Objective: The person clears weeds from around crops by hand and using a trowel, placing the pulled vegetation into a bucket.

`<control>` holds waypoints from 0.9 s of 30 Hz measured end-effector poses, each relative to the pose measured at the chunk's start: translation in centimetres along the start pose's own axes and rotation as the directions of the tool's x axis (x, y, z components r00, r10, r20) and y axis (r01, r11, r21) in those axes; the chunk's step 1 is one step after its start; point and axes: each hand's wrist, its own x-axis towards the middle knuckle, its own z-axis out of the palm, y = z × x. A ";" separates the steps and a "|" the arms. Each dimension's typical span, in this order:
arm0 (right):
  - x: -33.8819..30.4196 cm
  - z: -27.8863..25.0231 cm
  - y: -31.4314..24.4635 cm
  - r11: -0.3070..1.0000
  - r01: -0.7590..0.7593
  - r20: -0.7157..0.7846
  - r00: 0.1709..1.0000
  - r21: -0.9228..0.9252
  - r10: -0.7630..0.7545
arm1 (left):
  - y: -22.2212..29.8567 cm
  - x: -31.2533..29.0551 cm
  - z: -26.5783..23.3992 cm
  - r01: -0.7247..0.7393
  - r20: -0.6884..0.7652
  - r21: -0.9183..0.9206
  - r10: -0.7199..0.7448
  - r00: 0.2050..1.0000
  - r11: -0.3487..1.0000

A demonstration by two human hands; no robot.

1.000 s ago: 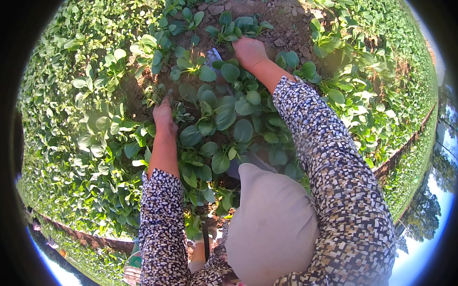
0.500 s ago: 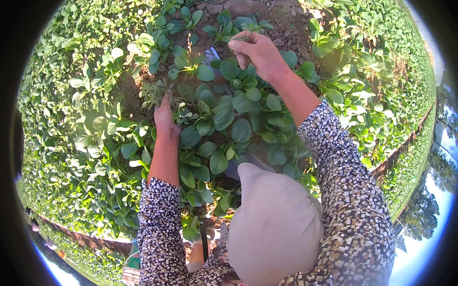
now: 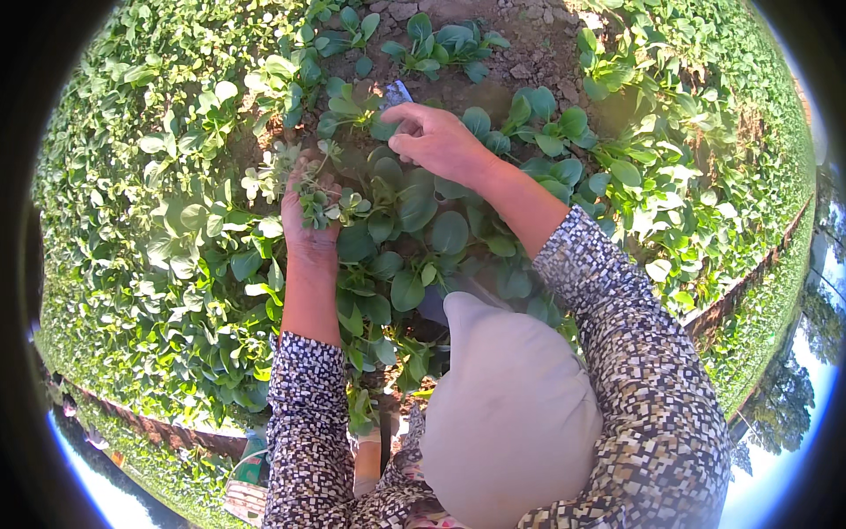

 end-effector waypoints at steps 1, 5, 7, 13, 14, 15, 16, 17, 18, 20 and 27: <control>0.0 0.2 1.2 0.979 0.030 -0.025 0.999 -0.202 -0.036 | 0.0 0.5 0.5 -0.080 -0.171 0.041 0.086 0.981 0.996; -0.4 1.4 4.1 0.587 0.061 -0.068 0.978 -0.807 -0.195 | 0.9 1.0 0.1 -0.089 -0.271 0.071 0.105 0.957 0.993; -0.3 1.7 2.8 0.489 0.041 0.020 0.999 -0.871 -0.048 | 1.8 1.4 0.2 -0.046 -0.502 0.135 0.108 0.858 0.990; -3.2 1.0 4.2 0.605 -0.043 0.044 0.991 -0.795 0.129 | 1.4 3.2 -4.3 0.148 -0.532 0.371 0.079 0.843 0.917; -3.4 0.9 4.5 0.673 -0.017 0.116 0.982 -0.740 0.151 | 1.4 3.8 -5.1 0.186 -0.598 0.417 0.114 0.793 0.890; -3.7 0.5 4.9 0.737 -0.007 0.178 0.969 -0.676 0.173 | 1.0 4.2 -4.8 0.237 -0.656 0.458 0.146 0.741 0.857; -3.9 -0.3 5.2 0.853 -0.003 0.228 0.963 -0.522 0.144 | 0.5 4.1 -4.6 0.165 -0.620 0.457 0.180 0.764 0.874; -4.4 -1.2 5.5 0.962 -0.086 0.208 0.968 -0.260 0.143 | 0.3 4.4 -4.4 0.196 -0.637 0.460 0.168 0.753 0.866; -5.2 -2.0 5.1 0.988 -0.154 0.189 0.971 0.026 0.146 | 0.2 4.5 -4.3 0.227 -0.654 0.463 0.157 0.740 0.857; -5.9 -3.2 3.7 0.847 -0.180 0.176 0.979 0.501 0.104 | 0.6 4.5 -4.7 0.241 -0.671 0.473 0.169 0.722 0.848; -4.2 0.1 5.1 0.770 0.079 0.122 0.993 -0.633 -0.001 | 0.7 5.6 -6.4 0.205 -0.645 0.570 0.279 0.711 0.796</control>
